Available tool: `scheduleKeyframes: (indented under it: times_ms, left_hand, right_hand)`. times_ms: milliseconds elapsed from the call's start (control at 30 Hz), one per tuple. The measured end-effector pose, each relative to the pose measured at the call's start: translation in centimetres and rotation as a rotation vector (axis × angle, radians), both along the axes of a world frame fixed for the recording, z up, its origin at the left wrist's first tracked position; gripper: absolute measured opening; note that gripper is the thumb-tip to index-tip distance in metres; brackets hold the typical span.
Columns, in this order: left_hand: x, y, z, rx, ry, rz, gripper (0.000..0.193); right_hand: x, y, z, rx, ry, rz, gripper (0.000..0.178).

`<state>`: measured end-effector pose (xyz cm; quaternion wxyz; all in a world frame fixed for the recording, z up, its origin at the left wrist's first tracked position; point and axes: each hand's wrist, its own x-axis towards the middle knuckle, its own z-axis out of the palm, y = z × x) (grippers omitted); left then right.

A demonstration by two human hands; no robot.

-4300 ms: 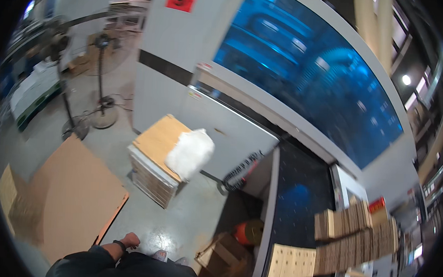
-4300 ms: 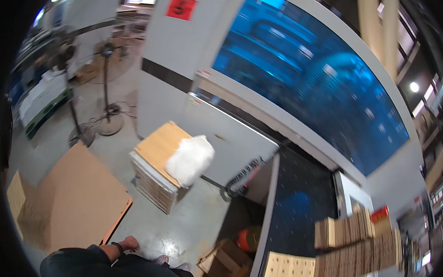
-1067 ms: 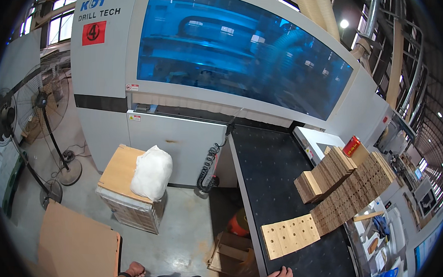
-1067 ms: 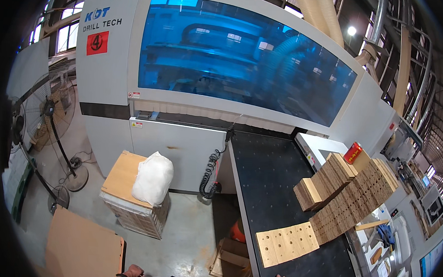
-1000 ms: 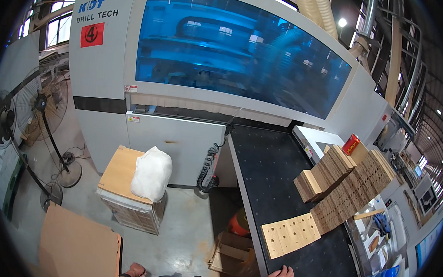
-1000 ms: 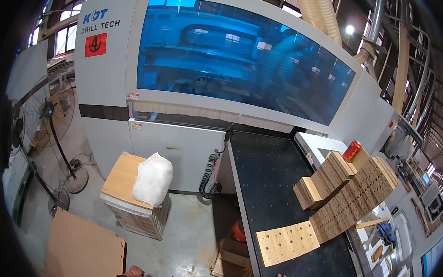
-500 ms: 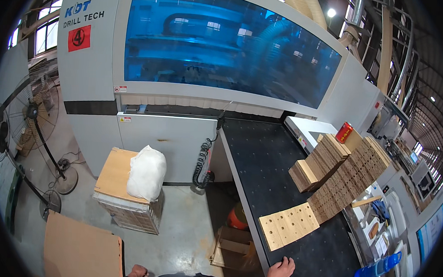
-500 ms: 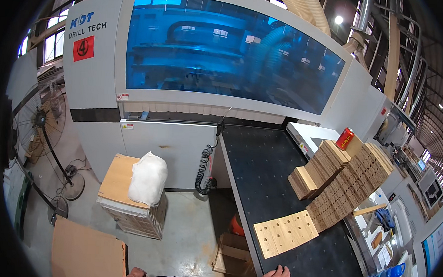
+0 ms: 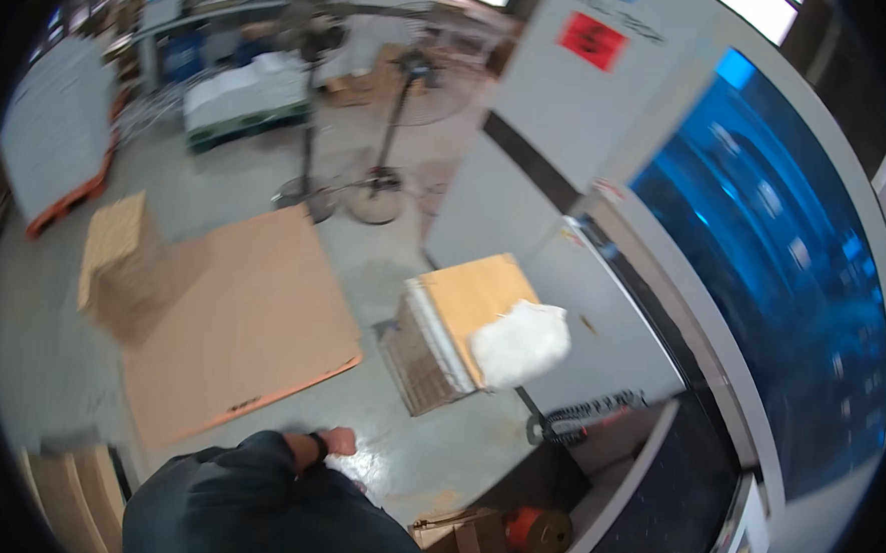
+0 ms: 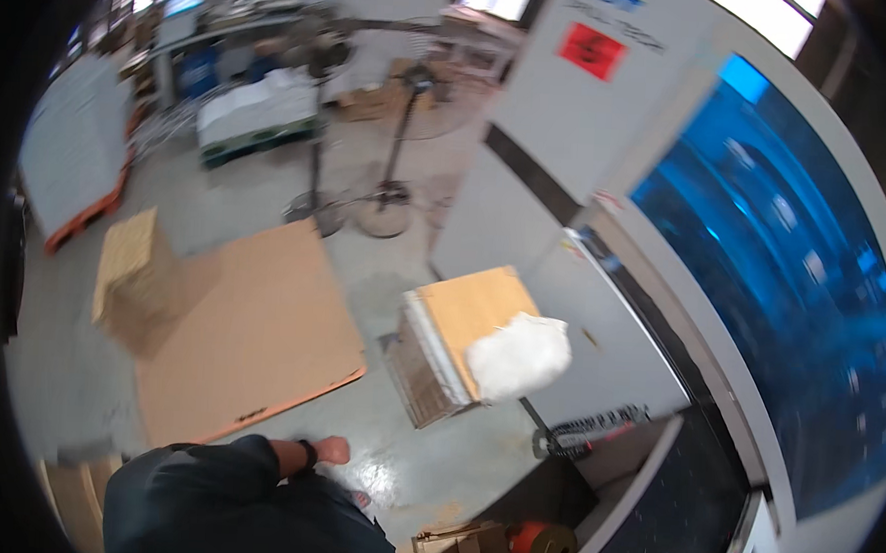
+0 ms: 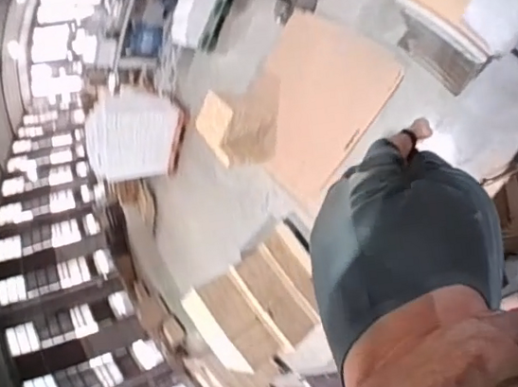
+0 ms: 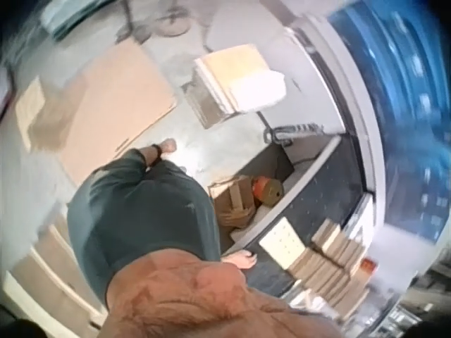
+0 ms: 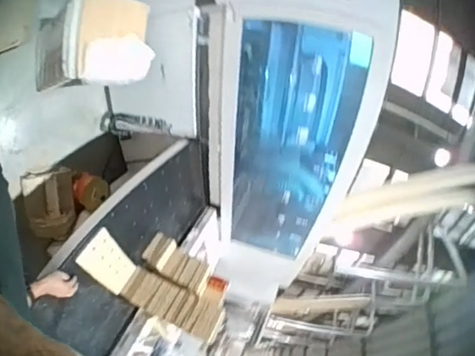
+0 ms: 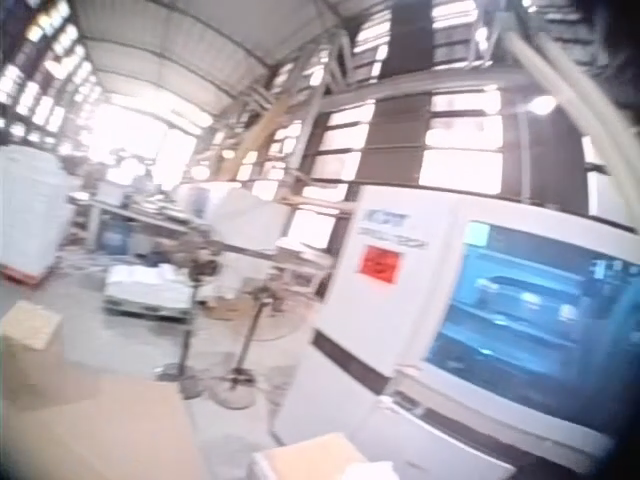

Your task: Stacking pre-drilled wood panels from a production line onto work surfaces and storage pallets in a manufacturing factory.

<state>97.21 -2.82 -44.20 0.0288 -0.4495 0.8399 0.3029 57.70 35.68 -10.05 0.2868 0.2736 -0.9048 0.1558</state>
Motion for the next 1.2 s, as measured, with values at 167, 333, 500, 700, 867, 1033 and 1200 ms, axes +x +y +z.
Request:
scheduleKeyframes:
  times_ms: [167,333,500,700,867,1033,1200]
  left_hand:
    - [-0.6,1.7,6.4,0.455,0.076,0.637,0.029]
    - [0.6,4.9,7.3,0.456,0.084,0.797,0.032]
    - [2.5,7.8,6.6,0.487,0.083,0.927,0.031]
    - [1.9,7.4,6.3,0.486,0.102,0.963,0.032]
    - [1.0,5.7,8.3,0.445,0.124,0.867,0.032]
    - [-0.5,5.4,8.8,0.481,0.126,0.832,0.033]
    - [-0.2,5.2,9.1,0.541,0.064,0.792,0.035]
  right_hand:
    - [-4.4,0.0,-2.9,0.099,-0.008,0.340,0.027]
    - [-9.5,-4.4,-4.3,0.149,-0.029,0.542,0.028]
    - [-12.5,-7.4,-5.8,0.159,-0.055,0.660,0.028]
    - [-14.8,-8.4,-7.2,0.153,-0.076,0.692,0.028]
    - [-15.9,-5.6,-7.5,0.155,-0.075,0.642,0.029]
    - [-16.5,-5.2,-8.3,0.114,-0.069,0.589,0.029]
    - [-15.8,-2.1,-9.3,0.081,-0.067,0.491,0.030]
